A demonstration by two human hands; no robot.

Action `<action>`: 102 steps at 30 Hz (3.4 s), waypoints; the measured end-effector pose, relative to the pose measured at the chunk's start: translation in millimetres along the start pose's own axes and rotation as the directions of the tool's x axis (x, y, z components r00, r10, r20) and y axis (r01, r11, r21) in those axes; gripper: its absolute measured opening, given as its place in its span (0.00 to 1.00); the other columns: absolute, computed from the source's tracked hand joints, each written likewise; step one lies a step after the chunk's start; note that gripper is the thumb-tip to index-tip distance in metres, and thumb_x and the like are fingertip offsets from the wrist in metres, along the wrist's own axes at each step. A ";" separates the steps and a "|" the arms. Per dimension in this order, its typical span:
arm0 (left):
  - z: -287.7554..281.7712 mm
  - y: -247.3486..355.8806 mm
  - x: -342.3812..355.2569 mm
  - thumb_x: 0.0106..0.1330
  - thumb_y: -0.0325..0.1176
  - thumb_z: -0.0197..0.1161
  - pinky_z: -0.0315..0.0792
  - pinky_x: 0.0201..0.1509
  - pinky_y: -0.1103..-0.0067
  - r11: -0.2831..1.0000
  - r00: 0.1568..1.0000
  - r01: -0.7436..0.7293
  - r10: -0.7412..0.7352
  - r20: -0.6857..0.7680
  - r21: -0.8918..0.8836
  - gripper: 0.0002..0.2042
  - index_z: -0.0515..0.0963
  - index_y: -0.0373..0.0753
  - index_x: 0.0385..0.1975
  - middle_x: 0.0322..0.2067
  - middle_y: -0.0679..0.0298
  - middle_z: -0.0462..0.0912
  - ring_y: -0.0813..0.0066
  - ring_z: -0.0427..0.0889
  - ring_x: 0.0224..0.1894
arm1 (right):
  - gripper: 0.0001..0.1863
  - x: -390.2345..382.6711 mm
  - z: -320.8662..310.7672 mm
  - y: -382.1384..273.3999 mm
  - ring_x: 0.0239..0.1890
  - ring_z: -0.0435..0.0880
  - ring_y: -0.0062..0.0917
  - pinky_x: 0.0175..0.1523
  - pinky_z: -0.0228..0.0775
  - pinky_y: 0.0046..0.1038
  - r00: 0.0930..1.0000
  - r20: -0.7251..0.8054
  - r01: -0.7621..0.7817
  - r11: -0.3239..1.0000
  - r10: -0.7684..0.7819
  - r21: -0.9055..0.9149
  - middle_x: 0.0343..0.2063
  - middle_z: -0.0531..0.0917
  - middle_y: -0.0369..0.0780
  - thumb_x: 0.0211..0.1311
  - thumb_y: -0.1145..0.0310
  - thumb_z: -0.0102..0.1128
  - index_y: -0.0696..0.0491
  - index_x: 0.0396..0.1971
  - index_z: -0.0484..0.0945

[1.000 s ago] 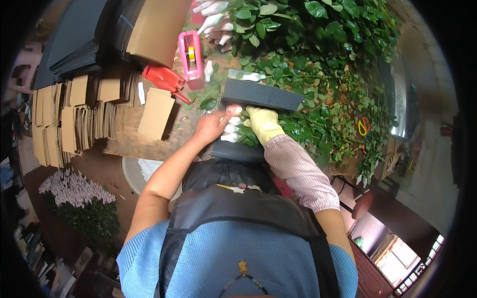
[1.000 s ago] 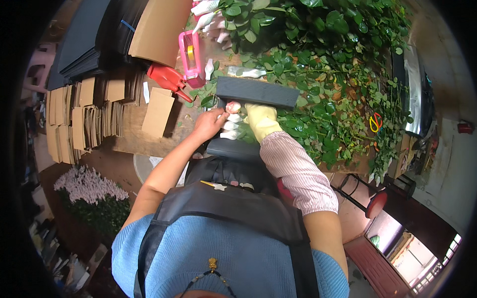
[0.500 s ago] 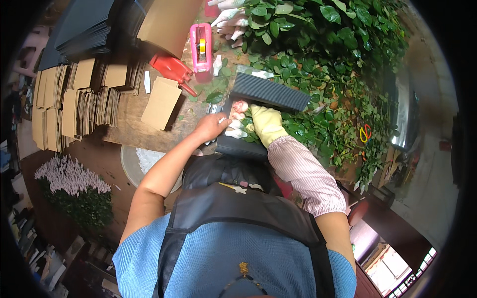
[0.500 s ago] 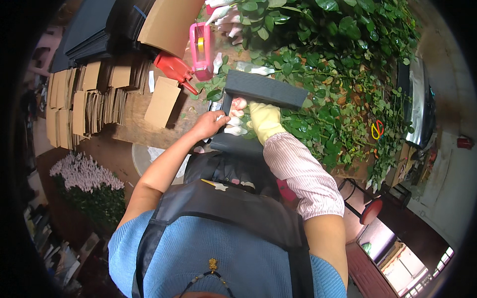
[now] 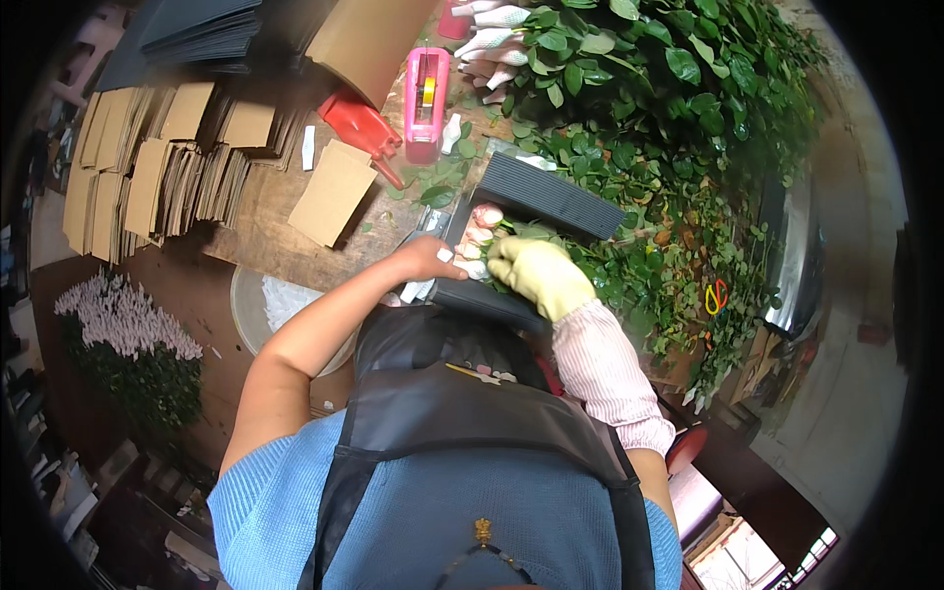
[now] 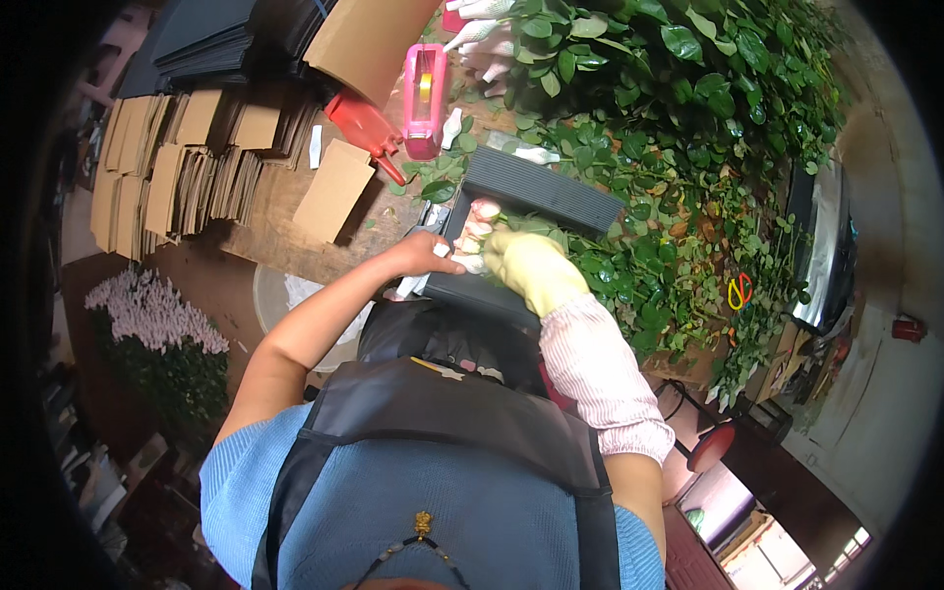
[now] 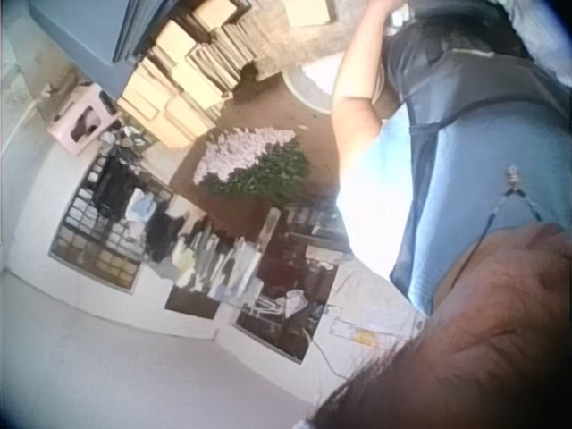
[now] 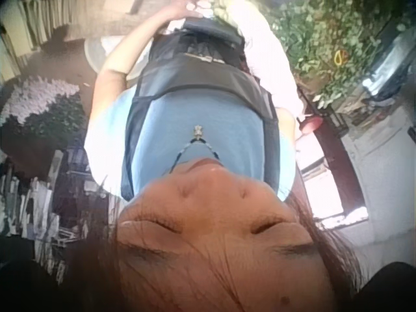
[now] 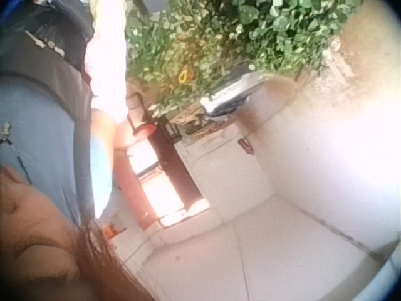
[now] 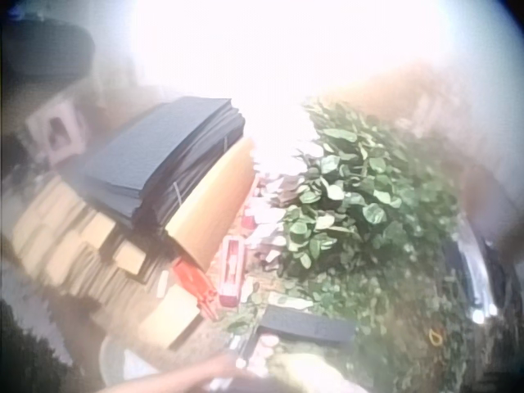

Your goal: The person arranges white flowers and green leaves into a black rectangular container. They use scissors to trim the stems and adjust the placement of the flowers and foliage within the container.

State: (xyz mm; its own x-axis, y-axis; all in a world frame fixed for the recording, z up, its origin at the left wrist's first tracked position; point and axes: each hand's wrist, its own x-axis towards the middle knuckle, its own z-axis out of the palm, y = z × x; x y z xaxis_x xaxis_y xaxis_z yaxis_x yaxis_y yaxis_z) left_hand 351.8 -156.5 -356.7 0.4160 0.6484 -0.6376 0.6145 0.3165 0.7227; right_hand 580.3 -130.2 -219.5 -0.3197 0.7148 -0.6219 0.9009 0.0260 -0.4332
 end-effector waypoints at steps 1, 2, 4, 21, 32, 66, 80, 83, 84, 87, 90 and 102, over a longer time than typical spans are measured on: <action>3.9 -3.7 2.1 0.55 0.48 0.79 0.77 0.51 0.71 0.999 0.999 -0.031 0.030 -0.018 -0.044 0.22 0.86 0.35 0.37 0.35 0.52 0.88 0.62 0.86 0.41 | 0.18 6.0 5.1 -1.6 0.50 0.86 0.41 0.57 0.77 0.35 0.992 0.108 -0.069 0.998 0.070 -0.014 0.46 0.88 0.45 0.65 0.59 0.67 0.49 0.52 0.84; 6.9 -4.3 4.3 0.56 0.47 0.78 0.76 0.51 0.71 0.994 0.998 -0.062 0.059 -0.035 -0.087 0.20 0.87 0.34 0.38 0.35 0.53 0.88 0.63 0.86 0.41 | 0.19 12.0 10.2 -2.9 0.52 0.86 0.42 0.60 0.77 0.35 0.967 0.215 -0.132 0.990 0.138 -0.040 0.48 0.88 0.45 0.62 0.59 0.69 0.50 0.51 0.85; 11.2 -8.0 5.5 0.59 0.42 0.76 0.76 0.48 0.73 0.973 0.997 -0.063 0.053 -0.052 -0.224 0.17 0.86 0.33 0.37 0.34 0.56 0.88 0.68 0.85 0.39 | 0.18 16.5 12.9 -7.7 0.54 0.87 0.39 0.59 0.78 0.36 0.971 0.238 0.066 0.926 0.026 -0.373 0.50 0.88 0.44 0.61 0.60 0.69 0.49 0.51 0.85; -10.5 -27.9 -52.5 0.66 0.33 0.63 0.62 0.21 0.81 0.027 0.822 -0.431 -0.400 -0.405 -0.902 0.12 0.69 0.46 0.21 0.18 0.73 0.71 0.80 0.69 0.18 | 0.21 69.1 56.4 12.9 0.54 0.87 0.38 0.57 0.80 0.37 0.853 0.466 0.179 0.709 0.234 -0.682 0.52 0.88 0.41 0.63 0.69 0.62 0.44 0.56 0.84; -28.3 -79.6 -151.0 0.66 0.51 0.67 0.77 0.43 0.65 0.937 0.959 0.133 -0.040 -0.280 0.322 0.18 0.83 0.41 0.41 0.31 0.55 0.85 0.56 0.84 0.35 | 0.23 114.3 95.5 30.9 0.52 0.88 0.39 0.56 0.80 0.38 0.714 0.669 0.501 0.517 0.206 -0.694 0.52 0.87 0.42 0.62 0.64 0.63 0.42 0.58 0.83; 17.1 -8.3 17.4 0.57 0.51 0.77 0.50 0.77 0.54 0.879 0.796 -0.345 0.460 -0.394 0.330 0.32 0.72 0.49 0.61 0.73 0.40 0.60 0.36 0.53 0.76 | 0.10 100.5 90.6 83.4 0.41 0.86 0.33 0.51 0.77 0.33 0.983 0.035 -0.170 0.811 0.181 0.560 0.38 0.87 0.43 0.71 0.60 0.62 0.50 0.42 0.83; 23.7 10.0 30.9 0.52 0.51 0.78 0.50 0.75 0.57 0.949 0.795 -0.203 0.304 -0.525 0.242 0.16 0.90 0.54 0.39 0.70 0.48 0.66 0.46 0.57 0.74 | 0.16 54.9 37.6 36.6 0.50 0.86 0.41 0.56 0.76 0.40 0.995 0.073 0.083 0.936 -0.061 -0.343 0.44 0.88 0.46 0.73 0.54 0.54 0.46 0.52 0.81; 26.1 8.2 30.4 0.53 0.50 0.77 0.50 0.74 0.57 0.939 0.749 -0.238 0.341 -0.569 0.250 0.14 0.91 0.53 0.36 0.69 0.49 0.68 0.46 0.59 0.73 | 0.22 36.5 19.5 19.6 0.53 0.85 0.43 0.61 0.74 0.40 0.999 -0.030 -0.035 0.946 0.027 -0.323 0.50 0.87 0.46 0.75 0.52 0.52 0.42 0.63 0.77; 25.8 6.6 30.6 0.53 0.49 0.77 0.51 0.74 0.56 0.935 0.740 -0.257 0.352 -0.572 0.243 0.13 0.91 0.53 0.36 0.69 0.49 0.69 0.46 0.59 0.73 | 0.23 34.7 17.7 22.1 0.53 0.85 0.43 0.61 0.74 0.40 0.995 -0.093 -0.052 0.946 0.023 -0.319 0.50 0.87 0.46 0.75 0.51 0.52 0.42 0.64 0.76; 26.1 3.5 30.2 0.53 0.48 0.77 0.55 0.72 0.57 0.912 0.706 -0.289 0.409 -0.579 0.292 0.19 0.86 0.48 0.43 0.68 0.50 0.70 0.47 0.62 0.71 | 0.21 50.7 22.9 34.5 0.51 0.86 0.43 0.59 0.75 0.39 0.994 -0.109 -0.021 0.941 -0.016 -0.337 0.47 0.88 0.47 0.74 0.50 0.55 0.42 0.60 0.80; 25.0 3.9 30.8 0.53 0.48 0.78 0.57 0.70 0.58 0.923 0.707 -0.304 0.385 -0.593 0.237 0.29 0.75 0.44 0.52 0.66 0.49 0.71 0.47 0.66 0.69 | 0.17 73.2 53.0 68.6 0.48 0.87 0.42 0.56 0.76 0.39 0.951 -0.242 0.154 0.974 -0.191 -0.164 0.43 0.88 0.47 0.74 0.52 0.57 0.42 0.54 0.84; 26.2 14.7 45.6 0.50 0.55 0.77 0.50 0.75 0.57 0.959 0.790 -0.116 0.248 -0.561 0.260 0.30 0.86 0.48 0.52 0.69 0.49 0.67 0.47 0.57 0.73 | 0.20 71.3 51.0 60.5 0.43 0.89 0.45 0.51 0.78 0.48 0.968 -0.039 0.204 0.871 -0.247 -0.447 0.41 0.89 0.48 0.75 0.53 0.45 0.48 0.55 0.77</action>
State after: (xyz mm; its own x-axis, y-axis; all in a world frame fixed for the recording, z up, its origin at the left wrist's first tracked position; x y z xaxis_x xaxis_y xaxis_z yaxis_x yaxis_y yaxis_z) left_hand 397.4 -140.4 -382.1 0.1050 0.9789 -0.1752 0.7147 0.0481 0.6977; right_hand 597.0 -113.3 -323.4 -0.5204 0.7129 -0.4701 0.8507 0.4809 -0.2124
